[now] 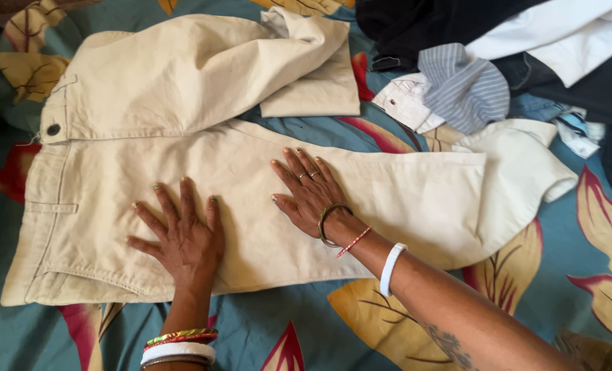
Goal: The person picks up a pair of light-colored pants, aligns the legs, and folds them in half lengthwise before smoothing the fabric by hand on a bed.
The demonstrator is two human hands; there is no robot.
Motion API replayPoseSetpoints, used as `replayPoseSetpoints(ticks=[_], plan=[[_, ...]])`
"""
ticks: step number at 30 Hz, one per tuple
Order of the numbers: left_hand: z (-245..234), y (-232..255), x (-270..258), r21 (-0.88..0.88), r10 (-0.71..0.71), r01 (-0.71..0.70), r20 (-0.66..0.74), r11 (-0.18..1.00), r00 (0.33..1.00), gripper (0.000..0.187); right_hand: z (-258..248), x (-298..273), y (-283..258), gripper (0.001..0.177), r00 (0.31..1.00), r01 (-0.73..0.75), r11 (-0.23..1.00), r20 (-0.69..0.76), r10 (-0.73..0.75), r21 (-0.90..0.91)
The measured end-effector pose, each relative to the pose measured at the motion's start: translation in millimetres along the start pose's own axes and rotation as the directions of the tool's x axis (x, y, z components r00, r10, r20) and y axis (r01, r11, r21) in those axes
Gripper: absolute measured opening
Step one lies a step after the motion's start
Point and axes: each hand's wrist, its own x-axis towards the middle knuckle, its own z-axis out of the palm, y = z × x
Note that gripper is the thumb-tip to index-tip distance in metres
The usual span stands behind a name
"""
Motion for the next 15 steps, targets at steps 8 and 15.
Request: replayPoseSetpoints(ticks=[8,15], plan=[[-15.8,-31.4,39.5,0.101,0.065,-0.068,0.03,0.993,0.997,0.07,2.7,30.0,-2.9,0.073,1.0,0.019,1.0,0.024,-0.019,0.002],[-0.2,-28.7,51.0,0.077,-0.129,0.141,-0.142,0.987,0.981,0.069,11.1,56.6,-8.4,0.071,0.993,0.095,0.994,-0.071,-0.09,0.061]])
